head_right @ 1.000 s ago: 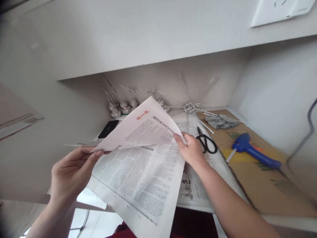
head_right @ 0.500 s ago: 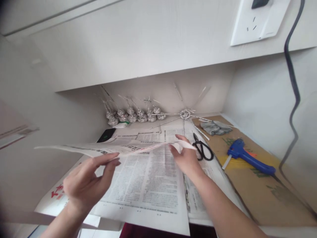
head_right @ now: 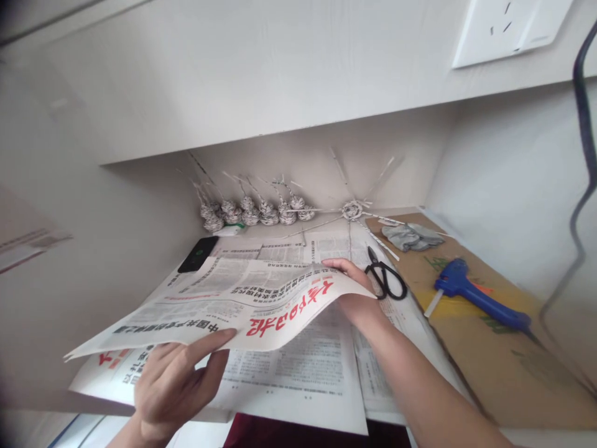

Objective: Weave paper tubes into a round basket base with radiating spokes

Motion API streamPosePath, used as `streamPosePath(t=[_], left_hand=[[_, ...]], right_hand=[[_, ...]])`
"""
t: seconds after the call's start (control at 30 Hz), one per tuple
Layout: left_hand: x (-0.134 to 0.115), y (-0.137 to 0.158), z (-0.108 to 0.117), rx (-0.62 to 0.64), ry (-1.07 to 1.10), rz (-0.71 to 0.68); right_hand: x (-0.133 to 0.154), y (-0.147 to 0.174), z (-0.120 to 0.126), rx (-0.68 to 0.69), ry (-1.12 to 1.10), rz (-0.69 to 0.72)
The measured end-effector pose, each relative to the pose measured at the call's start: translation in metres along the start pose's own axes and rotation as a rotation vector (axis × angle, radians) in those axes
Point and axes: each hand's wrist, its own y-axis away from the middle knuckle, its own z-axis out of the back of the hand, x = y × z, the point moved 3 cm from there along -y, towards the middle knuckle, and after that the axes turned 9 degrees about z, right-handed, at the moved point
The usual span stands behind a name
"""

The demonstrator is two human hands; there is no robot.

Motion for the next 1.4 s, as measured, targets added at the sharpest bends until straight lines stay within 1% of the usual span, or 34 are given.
streamPosePath(t=[0.17,0.37,0.5,0.6,0.73,0.83,0.9,1.03,1.1,1.23,1.3,1.4], left_hand=[[0.003,0.001,-0.001,-0.004,0.001,0.018],[0.009,-0.002,0.000,0.000,-0.028,0.007],[0.010,-0.008,-0.001,-0.002,-0.031,0.001],[0.010,-0.012,-0.003,-0.011,-0.034,0.010],[0.010,-0.014,-0.008,0.017,-0.052,0.020],[0.013,-0.014,-0.014,0.016,-0.076,0.027],[0.016,-0.014,-0.020,0.026,-0.105,0.029],[0.016,-0.014,-0.030,0.052,-0.156,-0.011],[0.015,-0.012,-0.032,0.055,-0.154,-0.034],[0.018,-0.005,-0.037,0.092,-0.162,-0.036],[0.022,-0.001,-0.042,0.138,-0.162,0.000],[0.028,0.003,-0.049,0.219,-0.123,0.095]], right_hand=[[0.000,-0.001,0.001,-0.006,0.027,0.011],[-0.005,-0.003,0.004,-0.069,0.078,0.050],[-0.009,-0.004,0.004,-0.057,0.094,0.052],[-0.013,-0.004,0.004,-0.026,0.064,0.034],[-0.011,-0.004,0.005,0.041,-0.027,-0.027],[-0.005,-0.002,0.006,-0.019,-0.050,-0.090],[-0.001,-0.001,0.005,-0.054,-0.053,-0.097],[0.001,-0.002,0.003,-0.017,-0.069,-0.106],[-0.001,-0.003,0.002,0.024,-0.060,-0.084],[-0.008,-0.005,0.006,0.095,0.077,0.071],[-0.013,-0.006,0.009,0.084,0.145,0.112],[-0.019,-0.008,0.011,0.059,0.174,0.108]])
